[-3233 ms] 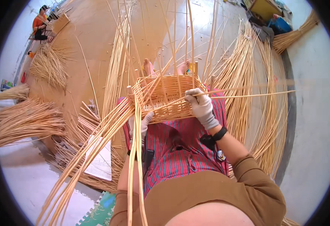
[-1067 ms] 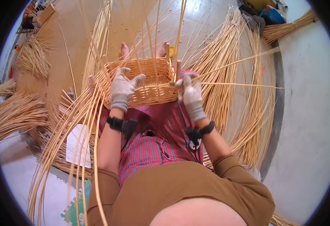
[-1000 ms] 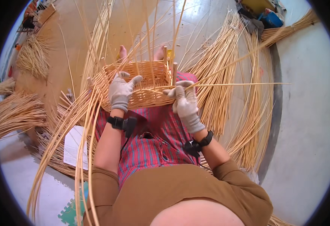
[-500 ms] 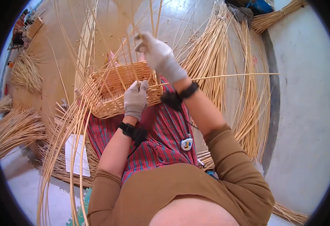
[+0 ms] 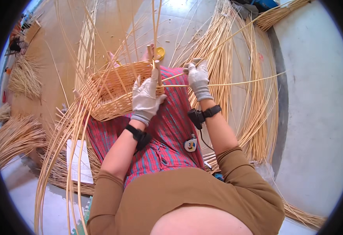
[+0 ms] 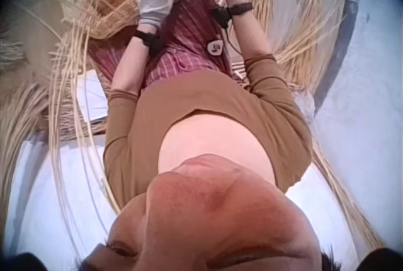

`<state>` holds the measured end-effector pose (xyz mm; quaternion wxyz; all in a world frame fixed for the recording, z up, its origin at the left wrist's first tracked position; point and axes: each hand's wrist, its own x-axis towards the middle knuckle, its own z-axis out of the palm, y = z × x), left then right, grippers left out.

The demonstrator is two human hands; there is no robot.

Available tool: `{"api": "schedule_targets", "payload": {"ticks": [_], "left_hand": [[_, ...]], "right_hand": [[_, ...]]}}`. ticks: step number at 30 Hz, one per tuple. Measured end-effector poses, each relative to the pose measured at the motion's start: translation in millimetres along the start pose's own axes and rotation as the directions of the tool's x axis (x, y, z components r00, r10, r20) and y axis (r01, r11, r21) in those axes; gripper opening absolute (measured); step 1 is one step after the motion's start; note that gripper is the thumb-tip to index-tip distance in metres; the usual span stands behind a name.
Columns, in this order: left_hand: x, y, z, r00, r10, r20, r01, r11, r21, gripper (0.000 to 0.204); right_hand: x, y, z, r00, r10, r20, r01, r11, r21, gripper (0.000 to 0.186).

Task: The recorder is weaving a small basket using light-colored wooden or wicker strips while sitting on the floor of a workshop.

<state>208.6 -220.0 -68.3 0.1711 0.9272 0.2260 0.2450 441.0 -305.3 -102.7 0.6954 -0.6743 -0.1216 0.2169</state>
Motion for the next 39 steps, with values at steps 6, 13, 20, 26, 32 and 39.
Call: {"api": "schedule_targets", "payload": {"ticks": [6,13,20,26,32,39], "left_hand": [[1,-15,21,0.989,-0.095,0.110,0.095,0.995,0.009,0.104],[-2,-2,16,0.948,-0.308,-0.081,0.192,0.755,-0.627,0.069],[-32,-92,-44,0.717,-0.661,0.221,0.338,0.052,-0.940,0.028],[108,-30,-33,0.995,-0.088,-0.041,0.021,0.606,-0.795,0.041],[102,36,-2,0.971,0.228,0.069,-0.163,0.848,-0.504,0.100],[-96,-83,-94,0.599,-0.749,0.283,0.725,0.358,-0.588,0.022]], "right_hand": [[-102,-75,14,0.977,-0.204,0.058,0.197,0.975,0.105,0.009],[-142,-62,85,0.754,-0.390,0.529,0.389,0.913,0.119,0.026],[-43,-33,60,0.802,0.107,0.588,0.408,0.621,-0.669,0.053],[-72,14,95,0.853,-0.448,0.268,0.473,0.445,-0.761,0.043],[-35,44,96,0.940,-0.210,0.268,0.169,0.971,0.168,0.070],[-80,-23,90,0.743,-0.669,0.035,0.546,0.575,-0.610,0.045]]}}
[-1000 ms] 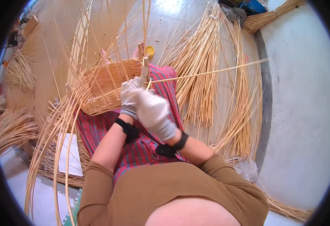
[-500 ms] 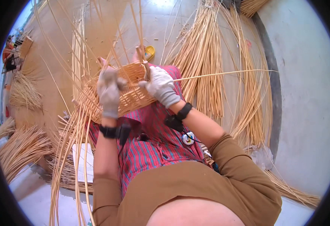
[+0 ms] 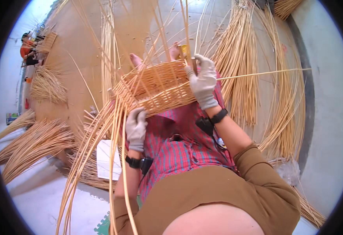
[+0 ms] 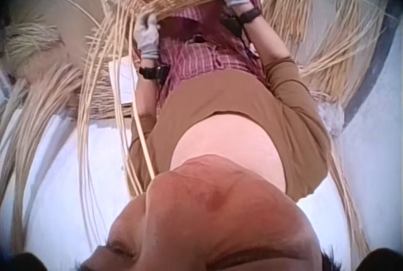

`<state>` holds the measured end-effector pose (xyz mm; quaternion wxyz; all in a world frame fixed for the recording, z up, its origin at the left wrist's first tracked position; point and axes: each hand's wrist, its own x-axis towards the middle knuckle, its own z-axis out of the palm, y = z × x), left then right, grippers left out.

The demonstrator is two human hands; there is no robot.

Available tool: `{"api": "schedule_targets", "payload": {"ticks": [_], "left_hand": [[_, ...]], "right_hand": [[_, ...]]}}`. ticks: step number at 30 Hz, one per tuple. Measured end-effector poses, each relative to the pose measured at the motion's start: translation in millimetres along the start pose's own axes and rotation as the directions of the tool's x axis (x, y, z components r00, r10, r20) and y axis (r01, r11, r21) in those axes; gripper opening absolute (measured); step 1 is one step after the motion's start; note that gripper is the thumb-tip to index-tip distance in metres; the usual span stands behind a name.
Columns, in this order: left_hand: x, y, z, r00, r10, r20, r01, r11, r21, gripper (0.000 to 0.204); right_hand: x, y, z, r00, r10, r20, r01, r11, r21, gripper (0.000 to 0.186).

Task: The recorder is weaving a small basket using light-colored wooden or wicker strips while sitting on the floor of a workshop.

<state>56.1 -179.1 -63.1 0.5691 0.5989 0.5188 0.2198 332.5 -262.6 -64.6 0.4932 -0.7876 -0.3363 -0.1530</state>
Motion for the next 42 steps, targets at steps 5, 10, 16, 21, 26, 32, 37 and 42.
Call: {"api": "schedule_targets", "payload": {"ticks": [5,10,16,21,26,32,37,42], "left_hand": [[2,-43,-61,0.890,0.456,0.023,-0.266,0.478,0.837,0.080],[16,-47,-60,0.866,0.497,0.053,-0.287,0.408,0.867,0.098],[30,-52,-61,0.904,0.423,0.063,-0.251,0.405,0.879,0.089],[47,-68,-70,0.808,0.564,0.172,-0.378,0.272,0.885,0.082],[51,-69,-74,0.865,0.443,0.237,-0.433,0.418,0.799,0.095],[53,-67,-78,0.935,0.293,0.200,-0.322,0.469,0.822,0.100],[60,-74,-76,0.882,0.406,0.238,-0.403,0.390,0.828,0.087],[54,-67,-70,0.866,0.454,0.209,-0.409,0.403,0.819,0.066]], "right_hand": [[-28,-120,35,0.784,-0.013,0.620,-0.423,0.719,0.551,0.053],[-54,-157,148,0.827,0.394,0.402,-0.529,0.787,0.318,0.099],[-45,-152,166,0.553,0.715,0.427,-0.799,0.601,0.028,0.122],[-37,-161,139,0.468,0.678,0.567,-0.850,0.521,0.080,0.107],[-48,-161,150,0.751,0.485,0.448,-0.661,0.546,0.515,0.050],[-12,-156,143,0.563,0.085,0.822,-0.593,0.735,0.330,0.074],[12,-194,117,0.909,-0.053,0.414,-0.251,0.722,0.644,0.056],[-30,-147,81,0.956,-0.221,0.195,-0.072,0.466,0.882,0.030]]}}
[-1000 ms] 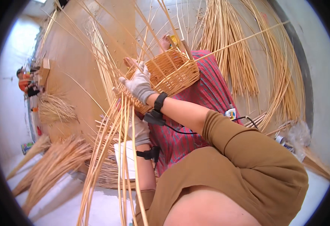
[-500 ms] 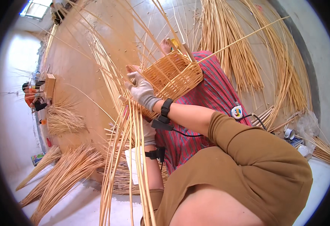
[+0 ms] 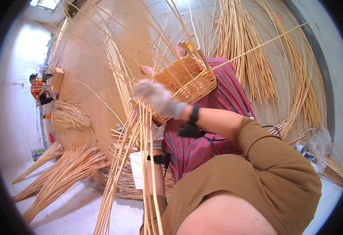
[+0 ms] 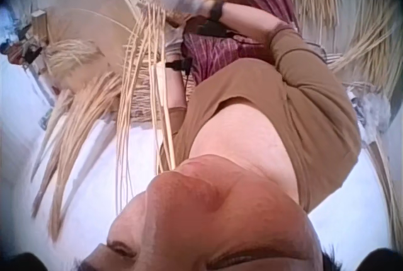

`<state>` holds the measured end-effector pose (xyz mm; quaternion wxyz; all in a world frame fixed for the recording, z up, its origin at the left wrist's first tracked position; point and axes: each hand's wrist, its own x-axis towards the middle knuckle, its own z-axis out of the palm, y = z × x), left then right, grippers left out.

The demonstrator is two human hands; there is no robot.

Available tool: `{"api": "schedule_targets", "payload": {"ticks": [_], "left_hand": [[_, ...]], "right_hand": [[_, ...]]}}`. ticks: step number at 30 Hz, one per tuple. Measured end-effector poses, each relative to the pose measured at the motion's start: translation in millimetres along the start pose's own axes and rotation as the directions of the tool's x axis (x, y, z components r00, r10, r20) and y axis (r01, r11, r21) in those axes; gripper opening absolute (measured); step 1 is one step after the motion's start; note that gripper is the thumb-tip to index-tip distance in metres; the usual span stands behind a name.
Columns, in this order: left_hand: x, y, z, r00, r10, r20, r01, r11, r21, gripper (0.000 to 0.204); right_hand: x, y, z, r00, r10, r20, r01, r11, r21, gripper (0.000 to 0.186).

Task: The recorder is weaving a small basket using light-colored wooden or wicker strips while sitting on the floor of a workshop.

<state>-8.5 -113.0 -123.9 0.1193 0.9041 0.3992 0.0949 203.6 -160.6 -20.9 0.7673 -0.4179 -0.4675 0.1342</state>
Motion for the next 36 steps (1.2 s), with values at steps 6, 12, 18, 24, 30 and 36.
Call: {"api": "schedule_targets", "payload": {"ticks": [6,12,18,24,30,36], "left_hand": [[-10,14,-28,0.987,-0.133,0.089,0.144,0.981,-0.133,0.071],[-15,80,-36,0.953,0.054,-0.298,-0.146,0.944,-0.296,0.051],[67,90,-16,0.838,-0.219,0.500,0.543,0.240,-0.805,0.037],[62,89,21,0.829,-0.391,0.400,0.454,0.053,-0.890,0.022],[64,73,43,0.906,-0.374,0.199,0.297,0.225,-0.928,0.016],[66,70,39,0.859,-0.438,0.265,0.445,0.383,-0.810,0.023]], "right_hand": [[-85,28,-114,0.800,0.595,-0.077,-0.437,0.666,0.605,0.038],[-86,38,-140,0.631,0.721,-0.287,-0.612,0.689,0.388,0.018],[-67,17,-132,0.687,0.673,-0.275,-0.667,0.734,0.129,0.013],[70,14,-28,0.974,-0.003,0.225,0.153,0.746,-0.648,0.043],[-26,21,-114,0.998,-0.058,-0.020,0.034,0.795,-0.605,0.031],[-88,18,-117,0.797,0.493,-0.348,-0.330,0.839,0.433,0.014]]}}
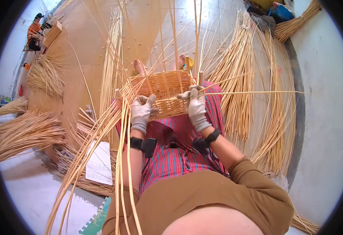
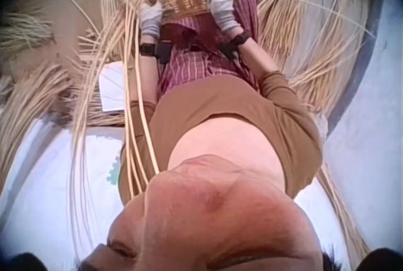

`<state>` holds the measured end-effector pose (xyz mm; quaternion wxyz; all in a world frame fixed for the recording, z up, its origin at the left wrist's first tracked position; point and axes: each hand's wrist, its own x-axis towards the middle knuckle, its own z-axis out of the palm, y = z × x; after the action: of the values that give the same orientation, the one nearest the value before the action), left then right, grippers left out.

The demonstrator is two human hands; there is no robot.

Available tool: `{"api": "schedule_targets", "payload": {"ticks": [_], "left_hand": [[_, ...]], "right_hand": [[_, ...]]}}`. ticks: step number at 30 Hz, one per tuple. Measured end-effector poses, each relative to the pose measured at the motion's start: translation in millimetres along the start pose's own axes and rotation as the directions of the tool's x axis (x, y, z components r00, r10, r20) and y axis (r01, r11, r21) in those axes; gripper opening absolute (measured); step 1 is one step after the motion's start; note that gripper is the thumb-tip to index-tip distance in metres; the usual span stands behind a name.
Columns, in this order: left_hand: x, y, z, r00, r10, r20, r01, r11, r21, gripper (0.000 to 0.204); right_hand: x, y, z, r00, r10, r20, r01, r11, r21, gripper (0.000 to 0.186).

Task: The recorder is weaving a small basket using light-colored wooden or wicker strips while sitting on the floor of a workshop.

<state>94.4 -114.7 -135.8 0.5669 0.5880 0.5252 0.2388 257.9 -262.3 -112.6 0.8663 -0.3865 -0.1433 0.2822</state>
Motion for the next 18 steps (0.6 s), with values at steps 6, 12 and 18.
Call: {"api": "schedule_targets", "payload": {"ticks": [6,12,18], "left_hand": [[-33,67,17,0.972,0.161,-0.171,-0.188,0.970,-0.155,0.030],[-34,94,52,0.935,0.063,0.350,-0.164,0.949,0.269,0.031],[-20,65,74,0.968,0.069,0.241,-0.186,0.844,0.503,0.056]], "right_hand": [[18,-58,9,0.997,0.038,0.073,-0.008,0.927,-0.374,0.010],[44,-85,-45,0.998,0.029,-0.051,-0.048,0.907,-0.418,0.016],[121,-73,80,0.760,-0.240,0.605,0.646,0.168,-0.745,0.034]]}}
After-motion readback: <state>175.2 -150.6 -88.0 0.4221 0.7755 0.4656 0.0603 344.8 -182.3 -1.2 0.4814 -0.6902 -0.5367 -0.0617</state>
